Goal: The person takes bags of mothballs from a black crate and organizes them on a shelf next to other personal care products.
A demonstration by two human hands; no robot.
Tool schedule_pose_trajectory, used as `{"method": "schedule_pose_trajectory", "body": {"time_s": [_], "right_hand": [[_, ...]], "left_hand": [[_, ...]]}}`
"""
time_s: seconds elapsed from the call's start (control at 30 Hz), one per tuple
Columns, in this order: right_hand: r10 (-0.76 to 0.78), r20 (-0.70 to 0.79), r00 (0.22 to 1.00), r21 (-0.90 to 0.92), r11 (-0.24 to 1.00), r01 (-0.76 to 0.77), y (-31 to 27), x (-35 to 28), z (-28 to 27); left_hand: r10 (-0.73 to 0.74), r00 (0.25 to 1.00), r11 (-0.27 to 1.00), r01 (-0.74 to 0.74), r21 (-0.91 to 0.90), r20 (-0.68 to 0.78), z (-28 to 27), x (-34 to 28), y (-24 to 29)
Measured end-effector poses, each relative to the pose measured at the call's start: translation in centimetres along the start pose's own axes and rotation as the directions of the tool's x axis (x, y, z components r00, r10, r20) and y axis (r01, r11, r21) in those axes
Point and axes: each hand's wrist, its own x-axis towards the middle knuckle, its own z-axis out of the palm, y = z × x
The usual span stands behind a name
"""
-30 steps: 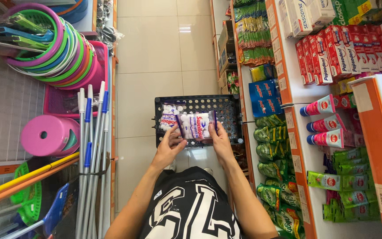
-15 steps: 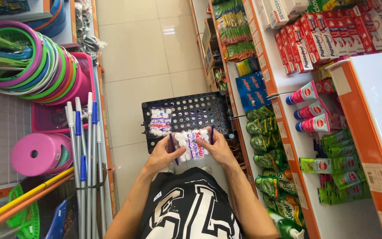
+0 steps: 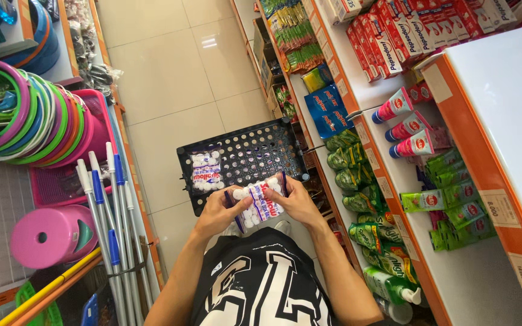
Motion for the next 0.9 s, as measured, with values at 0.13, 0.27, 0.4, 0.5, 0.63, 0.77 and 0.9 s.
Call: {"method": "schedule_pose_trajectory", "body": {"time_s": [0.13,0.27,0.4,0.5,0.63,0.77,0.9], "right_hand": [[-0.003,-0.003,1.0,0.016,1.0,0.003,-0.1,-0.3,0.0],[0.007,0.025,1.0,0.013,1.0,-0.007,0.1,-0.4,-0.7],[0.016,0.037,0.999,-0.062,0.998,-0.013,0.4,-1.0,-1.6],[0.012,0.038,0.999,-0.058,0.998,-0.01,-0.3,-1.8,-2.0],[-0.017,-0.01,1.0,-0.079,0.997,0.017,-0.8,-2.6,-3.0],[-0.018,-0.035,0.999,-0.091,0.996,0.015,-0.4,-3.4,-4.1],[-0.004,-0.085,0.996,-0.067,0.998,-0.001,-0.4,-4.6,-4.9]], "left_hand": [[0.016,0.999,1.0,-0.015,-0.004,0.032,0.0,0.1,0.2],[-0.014,0.996,0.999,0.01,0.038,0.092,0.4,-0.3,1.8],[-0.023,0.98,0.992,-0.002,0.128,0.199,1.0,0.5,2.5],[-0.041,0.955,0.987,-0.008,0.163,0.292,1.2,1.5,1.0],[-0.034,0.931,0.986,-0.027,0.162,0.364,2.2,2.1,1.4],[-0.057,0.896,0.981,-0.032,0.192,0.441,3.4,2.6,2.9],[-0.07,0.859,0.974,-0.052,0.223,0.508,4.7,2.8,4.4]]}}
